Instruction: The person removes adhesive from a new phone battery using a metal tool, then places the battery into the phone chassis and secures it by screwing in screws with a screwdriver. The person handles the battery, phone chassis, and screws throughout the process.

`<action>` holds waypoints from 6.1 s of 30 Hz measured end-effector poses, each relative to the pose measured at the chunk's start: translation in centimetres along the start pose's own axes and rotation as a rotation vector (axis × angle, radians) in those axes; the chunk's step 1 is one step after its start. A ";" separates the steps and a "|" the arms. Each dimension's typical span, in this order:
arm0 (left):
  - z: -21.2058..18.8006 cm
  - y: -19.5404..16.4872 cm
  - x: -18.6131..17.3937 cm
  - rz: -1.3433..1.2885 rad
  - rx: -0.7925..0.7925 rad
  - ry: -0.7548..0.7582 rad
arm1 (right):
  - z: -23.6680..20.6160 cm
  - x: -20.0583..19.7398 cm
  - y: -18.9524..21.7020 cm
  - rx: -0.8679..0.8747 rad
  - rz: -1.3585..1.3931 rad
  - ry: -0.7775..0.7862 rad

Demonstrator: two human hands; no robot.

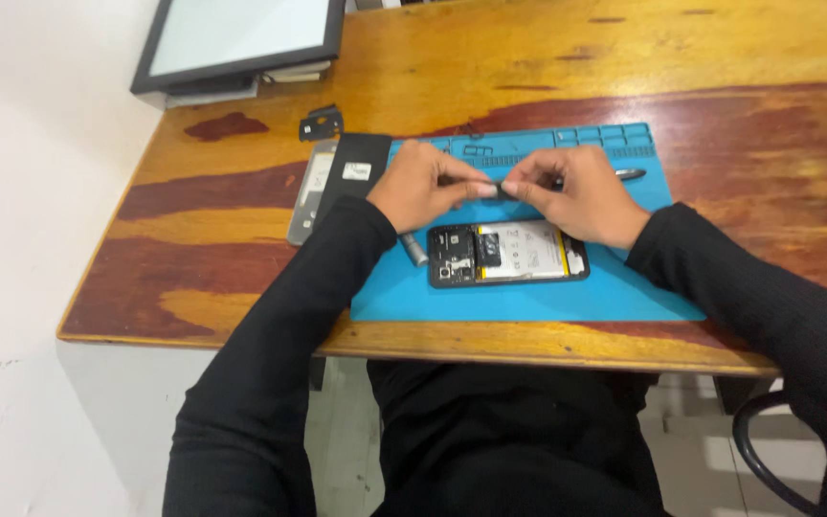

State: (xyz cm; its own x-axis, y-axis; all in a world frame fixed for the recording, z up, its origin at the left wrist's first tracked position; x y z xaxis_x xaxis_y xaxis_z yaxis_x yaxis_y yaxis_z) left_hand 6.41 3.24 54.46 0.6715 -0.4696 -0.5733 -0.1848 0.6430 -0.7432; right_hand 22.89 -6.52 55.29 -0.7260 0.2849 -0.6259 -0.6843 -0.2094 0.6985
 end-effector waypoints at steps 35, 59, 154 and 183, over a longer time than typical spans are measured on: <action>-4.0 1.6 -4.5 0.151 0.226 0.045 | -0.6 -0.6 -2.1 -0.321 -0.484 -0.087; -9.0 2.4 -12.7 0.439 0.060 0.370 | 0.4 -0.5 -2.0 -0.261 -0.633 -0.092; -7.0 2.4 -9.3 0.320 0.173 0.111 | -2.8 0.9 8.2 -0.484 -0.273 -0.210; -6.3 5.0 -7.8 -0.351 -0.231 -0.046 | -4.4 2.6 11.2 -0.696 -0.226 -0.239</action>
State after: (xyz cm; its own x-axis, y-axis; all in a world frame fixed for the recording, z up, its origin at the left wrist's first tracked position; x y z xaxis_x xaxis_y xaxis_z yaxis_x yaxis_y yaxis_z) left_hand -4.26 6.30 53.01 0.7526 -0.6050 -0.2598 -0.0920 0.2940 -0.9514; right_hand 13.05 -12.27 59.99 -0.5830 0.5685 -0.5804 -0.7568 -0.6398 0.1336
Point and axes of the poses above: each hand's wrist, its own z-axis towards the middle knuckle, its own x-axis out of the palm, y = z × x, the point moved 6 cm from there along z, towards the middle knuckle, and after that the axes turned 9 degrees about -y, right-handed, at the moved point
